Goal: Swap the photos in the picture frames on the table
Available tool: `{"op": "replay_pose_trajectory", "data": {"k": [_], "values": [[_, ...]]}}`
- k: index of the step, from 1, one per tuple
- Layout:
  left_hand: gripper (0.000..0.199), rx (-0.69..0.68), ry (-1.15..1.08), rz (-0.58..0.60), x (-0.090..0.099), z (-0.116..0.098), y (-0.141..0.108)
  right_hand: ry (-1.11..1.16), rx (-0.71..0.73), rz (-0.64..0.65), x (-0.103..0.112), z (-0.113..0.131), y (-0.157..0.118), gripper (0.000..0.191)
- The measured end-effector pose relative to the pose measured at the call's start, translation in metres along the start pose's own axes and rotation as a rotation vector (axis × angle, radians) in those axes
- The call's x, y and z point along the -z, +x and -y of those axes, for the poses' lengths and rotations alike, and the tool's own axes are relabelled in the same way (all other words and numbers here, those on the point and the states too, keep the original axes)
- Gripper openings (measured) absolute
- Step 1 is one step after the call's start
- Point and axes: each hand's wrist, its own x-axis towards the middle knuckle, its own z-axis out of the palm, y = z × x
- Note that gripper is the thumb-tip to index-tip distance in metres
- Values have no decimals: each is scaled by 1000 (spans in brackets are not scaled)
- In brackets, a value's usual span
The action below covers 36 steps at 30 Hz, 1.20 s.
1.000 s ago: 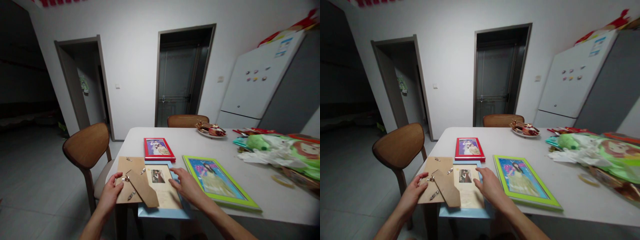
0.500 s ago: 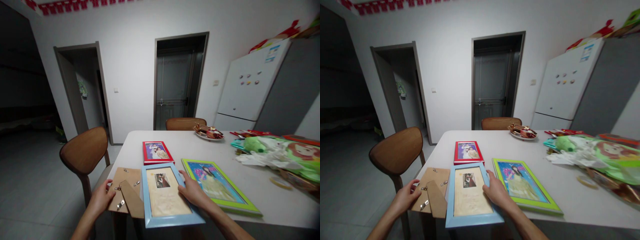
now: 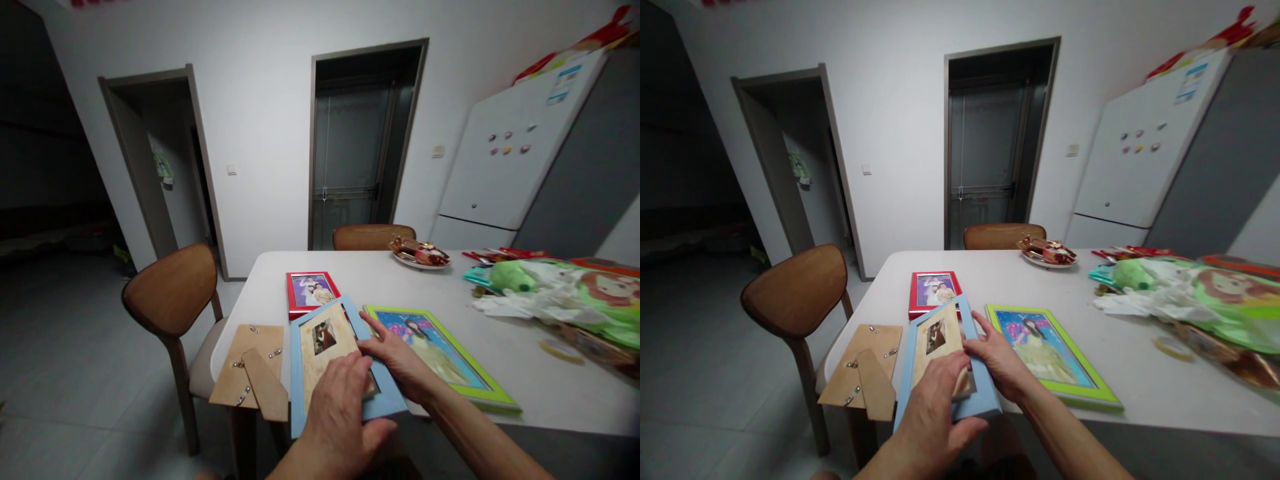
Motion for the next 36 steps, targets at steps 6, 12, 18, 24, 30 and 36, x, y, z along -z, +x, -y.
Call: {"op": "replay_pose_trajectory", "data": {"k": [6, 12, 18, 24, 30, 36], "values": [[59, 49, 122, -18, 11, 7, 6, -168, 21, -2, 9, -11, 7, 80], [54, 110, 110, -254, 28, 26, -3, -808, 148, -111, 26, -29, 24, 69], [34, 520, 211, -434, 68, 86, -51, -1246, 292, -147, 40, -55, 34, 47], [32, 395, 475, -316, 67, 106, -84, -1368, 265, -165, 37, -62, 33, 33], [34, 285, 562, -266, 56, 94, -77, -1273, 432, -174, 12, -45, 25, 38], [39, 230, 433, -107, 38, 84, -65, -809, 316, 44, -30, -65, 38, 48]]}}
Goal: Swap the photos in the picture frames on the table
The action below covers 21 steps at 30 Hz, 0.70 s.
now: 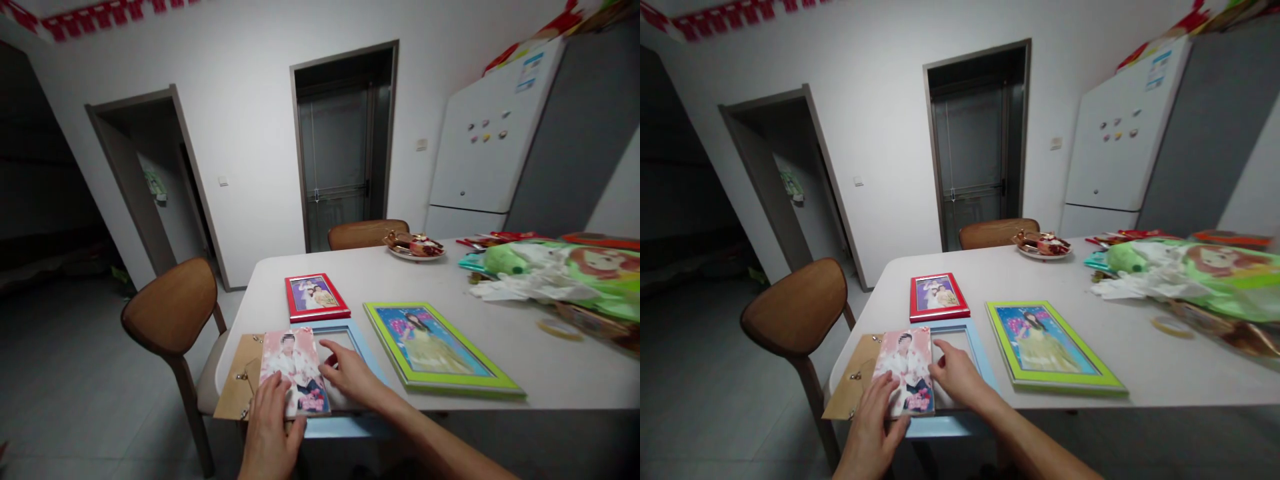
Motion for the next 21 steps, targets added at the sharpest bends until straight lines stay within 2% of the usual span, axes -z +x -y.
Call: {"op": "replay_pose_trajectory", "data": {"k": [3, 5, 8, 11, 12, 15, 17, 18, 21], "values": [[44, -13, -29, 52, -7, -3, 1, 250, -121, 25, -20, 3, 8, 58], [51, -30, -57, 57, -9, -5, 4, 434, -161, 6, -24, 13, 10, 62], [50, -28, -192, -35, -3, -11, 18, 686, -48, -36, -15, 40, 6, 59], [36, 129, -475, -202, 8, -24, 35, 792, 15, -64, -2, 58, 0, 54], [33, 230, -597, -261, 11, -29, 40, 794, -24, -87, 1, 59, -2, 53], [34, 506, -995, -376, 10, -46, 46, 809, -271, -144, 2, 47, -5, 53], [38, 561, -1209, -347, 2, -55, 44, 903, -342, -143, 3, 36, -6, 52], [41, 558, -1273, -308, -2, -57, 43, 956, -323, -144, 6, 31, -7, 51], [53, 559, -1286, -225, -11, -54, 36, 976, -235, -173, 23, 17, -8, 49]]}}
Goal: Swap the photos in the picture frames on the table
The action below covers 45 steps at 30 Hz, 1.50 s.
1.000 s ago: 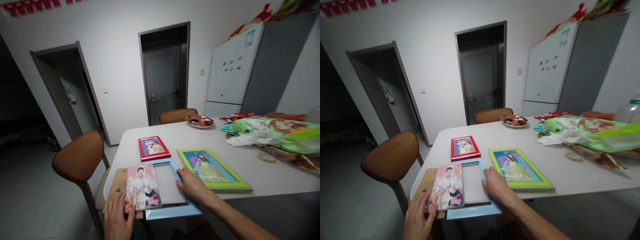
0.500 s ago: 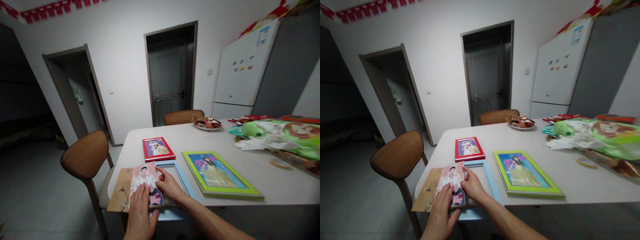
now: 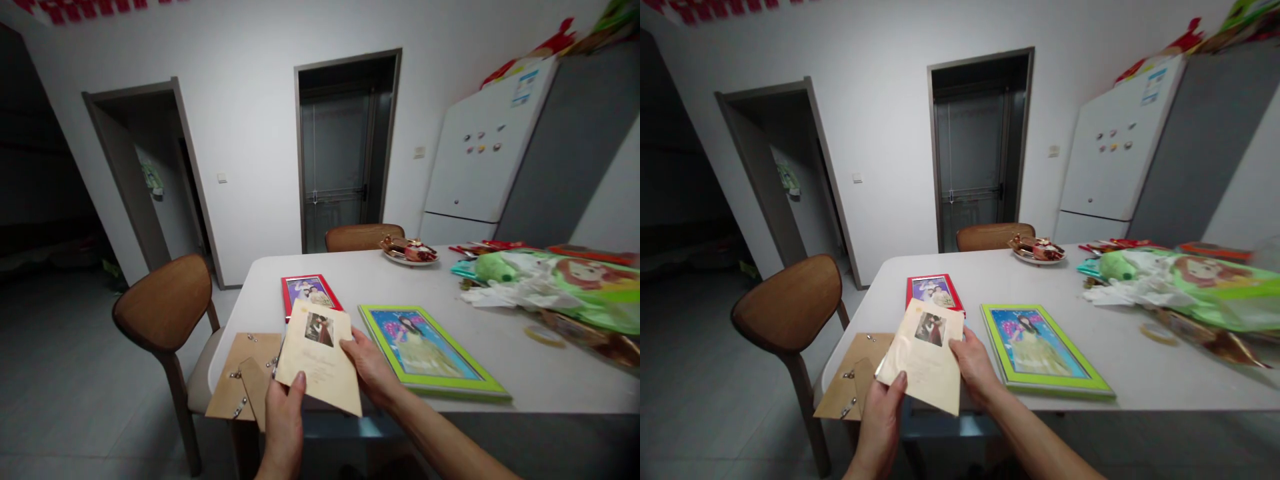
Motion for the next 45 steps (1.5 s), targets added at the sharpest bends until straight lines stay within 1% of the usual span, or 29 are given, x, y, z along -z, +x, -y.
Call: {"op": "replay_pose_trajectory", "data": {"k": [2, 3, 4, 6, 8, 11, 13, 16, 20, 23, 26, 28, 30, 33, 35, 37, 41, 45], "values": [[59, -12, 136, -6, 9, 3, 0, -121, -10, -15, 16, 5, 3, 48], [58, -22, 243, 12, 14, 3, 0, -197, -26, -20, 23, 6, 5, 47], [55, -37, 365, 50, 19, 4, -1, -273, -39, -24, 30, 5, 7, 47], [45, -87, 614, 172, 25, 6, -4, -405, -46, -23, 39, 1, 11, 47], [40, -174, 789, 278, 27, 11, -9, -521, -22, -29, 42, -5, 17, 47], [41, -312, 912, 375, 27, 18, -13, -675, 51, -69, 40, -12, 25, 47], [41, -356, 962, 405, 27, 19, -14, -751, 102, -97, 38, -14, 30, 48], [40, -372, 1039, 431, 27, 16, -12, -845, 151, -125, 37, -14, 35, 49], [36, -395, 1151, 468, 24, 11, -12, -985, 183, -105, 36, -11, 34, 43], [35, -415, 1195, 468, 22, 10, -12, -1030, 197, -130, 35, -9, 34, 50], [27, -430, 1206, 463, 20, 9, -13, -1062, 174, -185, 35, -8, 34, 55], [21, -429, 1219, 461, 19, 8, -13, -1115, 192, -188, 34, -9, 33, 50], [20, -419, 1238, 465, 18, 7, -14, -1196, 254, -159, 33, -9, 31, 43], [23, -406, 1260, 502, 17, 5, -16, -1387, 324, -120, 31, -10, 24, 33], [29, -401, 1267, 527, 17, 4, -18, -1517, 332, -121, 30, -10, 18, 28], [33, -396, 1274, 532, 16, 4, -19, -1593, 340, -120, 30, -11, 14, 26], [38, -416, 1274, 518, 17, 10, -19, -1634, 369, -58, 30, -15, 9, 27], [46, -479, 1254, 516, 23, 22, -16, -1598, 391, -29, 33, -19, 12, 32]]}}
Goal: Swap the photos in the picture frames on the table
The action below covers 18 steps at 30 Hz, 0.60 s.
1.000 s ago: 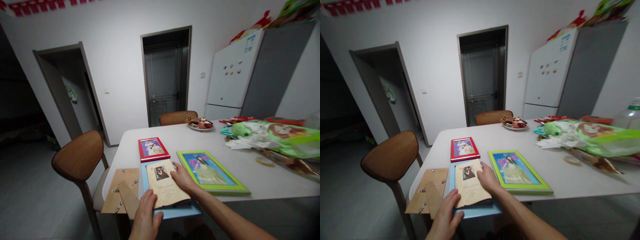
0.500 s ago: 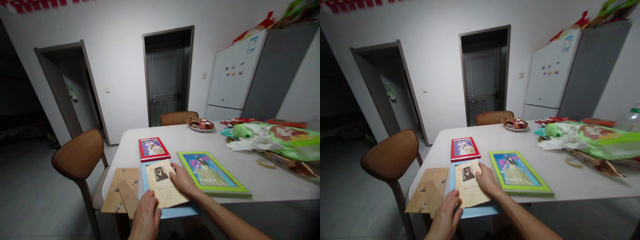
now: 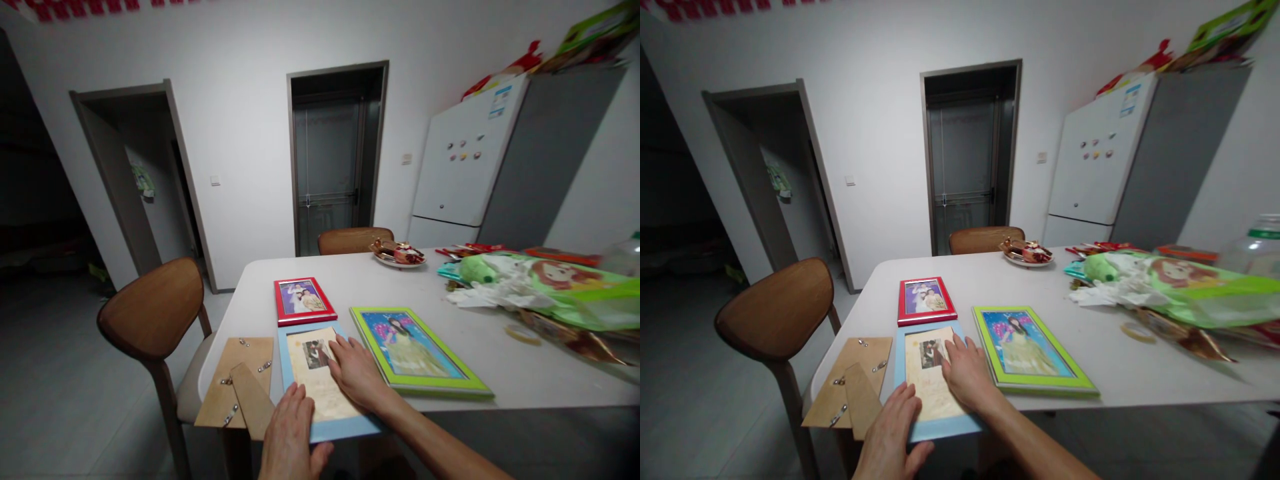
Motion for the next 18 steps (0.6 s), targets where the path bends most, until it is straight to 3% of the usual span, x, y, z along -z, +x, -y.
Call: {"op": "replay_pose_trajectory", "data": {"k": [6, 12, 18], "values": [[53, -46, 9, -34, -8, 9, -3, 121, -67, -46, 4, -2, 0, 43], [55, -49, -1, -44, -6, 10, -3, 169, -7, 0, 3, 5, -4, 46], [48, -7, -33, 1, -3, -3, -1, 36, 135, 83, 1, 2, -8, 35]]}}
